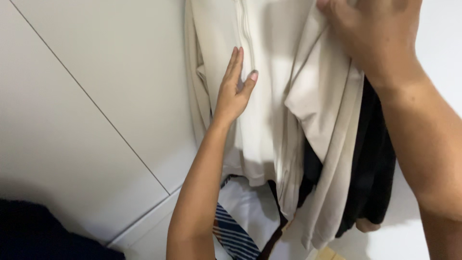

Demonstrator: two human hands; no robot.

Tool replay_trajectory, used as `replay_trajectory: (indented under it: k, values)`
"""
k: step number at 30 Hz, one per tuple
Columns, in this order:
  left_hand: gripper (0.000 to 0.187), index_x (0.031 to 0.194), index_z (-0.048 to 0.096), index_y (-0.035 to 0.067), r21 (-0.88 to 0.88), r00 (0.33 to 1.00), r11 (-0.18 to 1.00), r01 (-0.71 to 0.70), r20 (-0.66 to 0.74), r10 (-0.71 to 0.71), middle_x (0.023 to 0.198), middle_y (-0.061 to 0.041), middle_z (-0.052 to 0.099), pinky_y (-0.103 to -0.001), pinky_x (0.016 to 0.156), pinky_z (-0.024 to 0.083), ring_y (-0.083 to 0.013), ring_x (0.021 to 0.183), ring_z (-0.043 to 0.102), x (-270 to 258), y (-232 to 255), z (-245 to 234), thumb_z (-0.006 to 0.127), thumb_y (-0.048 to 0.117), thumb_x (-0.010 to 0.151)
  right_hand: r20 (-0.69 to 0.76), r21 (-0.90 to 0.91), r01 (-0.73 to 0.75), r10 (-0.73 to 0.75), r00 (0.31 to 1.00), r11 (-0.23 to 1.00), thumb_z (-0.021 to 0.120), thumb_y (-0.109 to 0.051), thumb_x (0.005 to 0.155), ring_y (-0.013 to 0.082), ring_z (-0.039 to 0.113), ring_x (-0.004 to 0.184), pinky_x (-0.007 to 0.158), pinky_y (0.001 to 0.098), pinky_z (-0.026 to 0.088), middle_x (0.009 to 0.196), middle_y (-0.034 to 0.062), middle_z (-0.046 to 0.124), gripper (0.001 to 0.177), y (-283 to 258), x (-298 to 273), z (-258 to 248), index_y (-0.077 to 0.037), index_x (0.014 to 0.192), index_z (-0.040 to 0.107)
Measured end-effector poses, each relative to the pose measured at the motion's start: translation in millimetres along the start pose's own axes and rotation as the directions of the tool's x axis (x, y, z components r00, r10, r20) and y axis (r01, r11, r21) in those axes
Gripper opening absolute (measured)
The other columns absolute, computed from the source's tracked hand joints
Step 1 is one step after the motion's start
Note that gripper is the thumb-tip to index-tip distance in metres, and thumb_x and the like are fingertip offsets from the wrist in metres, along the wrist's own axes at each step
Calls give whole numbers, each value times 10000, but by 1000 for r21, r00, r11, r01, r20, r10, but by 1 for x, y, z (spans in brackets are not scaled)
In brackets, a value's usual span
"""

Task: The person picks up various garments from a bed, places each on a hanger, and hangs them in a wardrobe. Items handled include a dark blue top, a white zip-up top, a pink t-shirt, a gray long-sleeve shirt, a maroon polo, a navy t-shirt, a gray jacket, and a navy hoodie.

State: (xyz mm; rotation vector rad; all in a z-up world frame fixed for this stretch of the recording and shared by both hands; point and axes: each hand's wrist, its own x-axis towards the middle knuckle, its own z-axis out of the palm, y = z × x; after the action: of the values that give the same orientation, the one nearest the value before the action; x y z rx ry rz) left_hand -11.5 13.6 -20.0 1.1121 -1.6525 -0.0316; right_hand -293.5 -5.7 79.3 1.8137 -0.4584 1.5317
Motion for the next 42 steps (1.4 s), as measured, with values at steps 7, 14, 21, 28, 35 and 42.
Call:
replay_trajectory:
  k: [7,14,21,28,35,42]
  values:
    - [651,1623,353,157,142,1000,990,7,-23,-3,1742,-102,237,-548,1287,218,-318,1604,270,-63,15,20,603,362,1058,256,337,-372,296,920,865,703,12,978,275,741,896,807,300,626,1114,198,693,578,-35,-49,-39,10,1424,335]
    - [670,1606,397,194,235,997,971,42,-73,-25,1727,-94,275,-638,1266,160,-327,1608,267,-135,41,46,672,236,997,387,407,-427,271,881,807,591,94,882,292,758,922,817,315,612,1325,267,662,870,-53,-92,-76,7,1620,139]
    - [613,1532,518,179,365,991,926,96,-125,-53,1698,-109,327,-649,1260,165,-354,1590,282,-206,63,77,684,145,943,571,479,-620,316,758,621,473,140,819,342,736,1098,902,345,581,1463,288,611,907,-71,-159,-110,-13,1659,166]
    - [517,1460,597,140,485,973,847,216,-177,-147,1663,-119,364,-660,1247,146,-367,1550,333,-274,93,89,655,190,949,633,454,-679,328,701,577,499,138,850,409,699,1170,992,411,542,1384,327,615,884,-93,-218,-133,-37,1658,184]
    - [439,1369,664,129,570,932,737,363,-232,-279,1625,-139,402,-674,1197,151,-385,1510,347,-342,124,91,671,254,948,707,268,-774,428,562,574,564,84,875,392,727,810,758,416,575,1229,314,680,860,-106,-263,-148,-64,1652,228]
    - [438,1333,674,128,608,852,597,524,-362,-379,1589,-133,441,-689,1177,171,-374,1490,364,-413,173,85,684,256,915,663,316,-768,449,599,557,635,35,878,439,639,1234,978,415,548,1502,341,522,845,-131,-312,-160,54,1630,249]
